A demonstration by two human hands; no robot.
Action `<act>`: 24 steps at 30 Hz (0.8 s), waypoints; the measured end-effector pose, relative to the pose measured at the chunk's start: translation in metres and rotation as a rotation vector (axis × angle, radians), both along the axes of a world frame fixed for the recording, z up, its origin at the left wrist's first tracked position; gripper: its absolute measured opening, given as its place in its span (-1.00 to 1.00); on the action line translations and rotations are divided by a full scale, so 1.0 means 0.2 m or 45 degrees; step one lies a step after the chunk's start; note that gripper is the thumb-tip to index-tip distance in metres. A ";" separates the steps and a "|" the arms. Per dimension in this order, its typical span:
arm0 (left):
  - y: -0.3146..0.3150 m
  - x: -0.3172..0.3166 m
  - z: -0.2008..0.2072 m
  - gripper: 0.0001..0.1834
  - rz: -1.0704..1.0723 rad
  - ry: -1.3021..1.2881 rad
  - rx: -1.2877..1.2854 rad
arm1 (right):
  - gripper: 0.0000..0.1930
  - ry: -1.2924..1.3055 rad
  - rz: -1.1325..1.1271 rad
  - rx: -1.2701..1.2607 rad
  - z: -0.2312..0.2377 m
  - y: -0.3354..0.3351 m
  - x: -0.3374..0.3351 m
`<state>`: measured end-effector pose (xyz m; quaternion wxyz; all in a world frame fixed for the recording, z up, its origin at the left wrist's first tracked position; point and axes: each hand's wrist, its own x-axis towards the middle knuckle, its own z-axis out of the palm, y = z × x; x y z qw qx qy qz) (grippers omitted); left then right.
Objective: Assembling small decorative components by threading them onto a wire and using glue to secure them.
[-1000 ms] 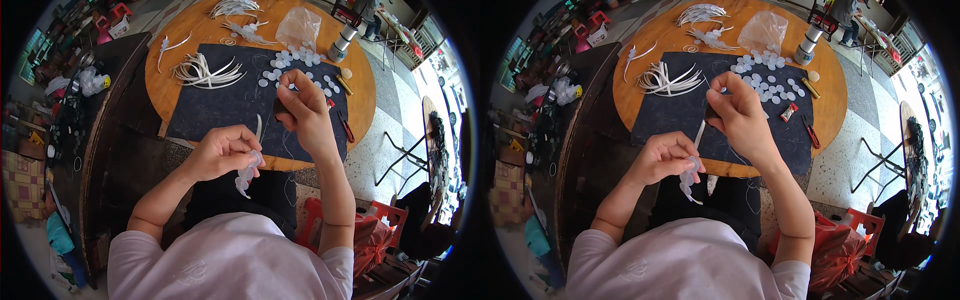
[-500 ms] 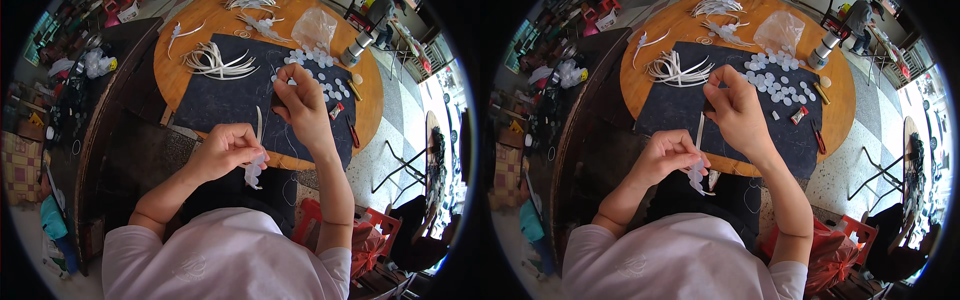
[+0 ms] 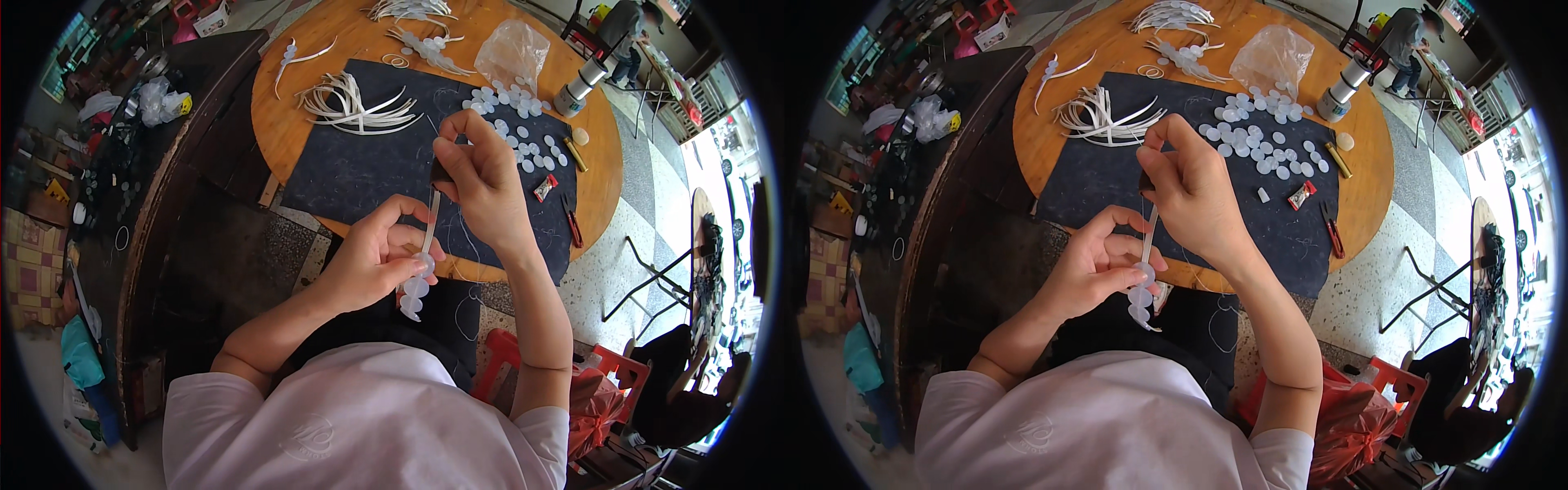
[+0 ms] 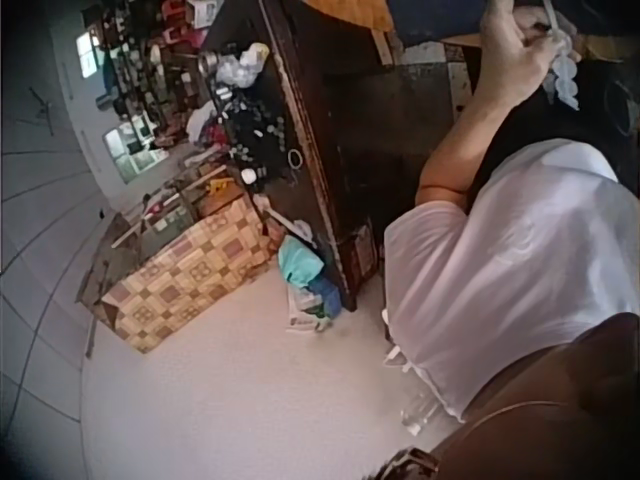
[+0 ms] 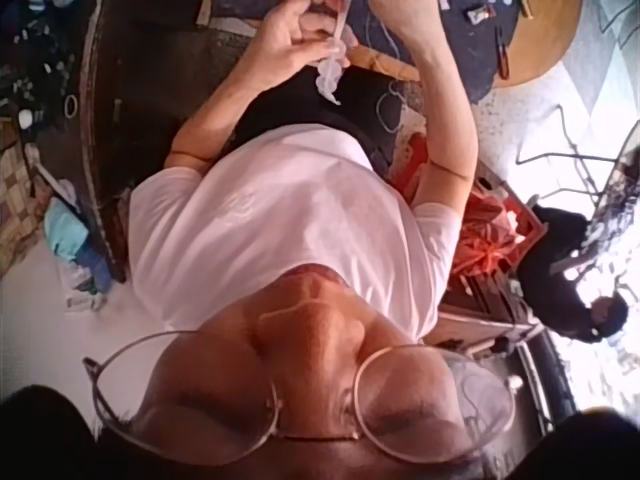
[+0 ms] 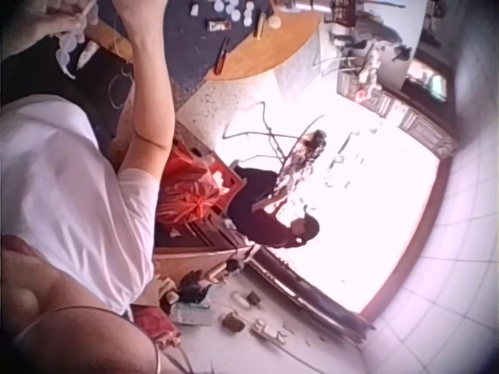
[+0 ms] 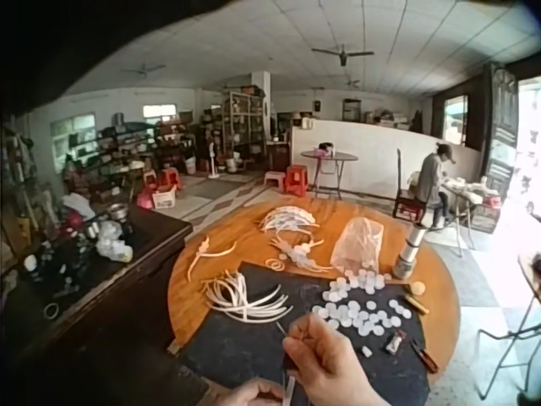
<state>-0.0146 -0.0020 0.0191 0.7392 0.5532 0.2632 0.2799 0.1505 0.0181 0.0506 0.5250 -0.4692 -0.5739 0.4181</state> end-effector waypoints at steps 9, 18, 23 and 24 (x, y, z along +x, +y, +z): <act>0.03 -0.03 -0.01 -0.52 0.178 0.027 0.107 | -0.89 -1.078 -0.755 0.628 0.04 -0.20 0.10; 0.09 -0.02 -0.08 -0.55 0.267 0.044 0.281 | -0.95 -0.390 -1.050 0.286 0.01 -0.62 0.40; 0.21 -0.10 -0.03 -0.55 -0.077 0.247 0.129 | -0.91 -0.922 -0.726 -0.071 -0.37 -0.45 0.54; 0.23 -0.08 -0.03 -0.56 -0.154 0.320 0.213 | -0.91 -0.927 -0.747 -0.083 -0.42 -0.41 0.57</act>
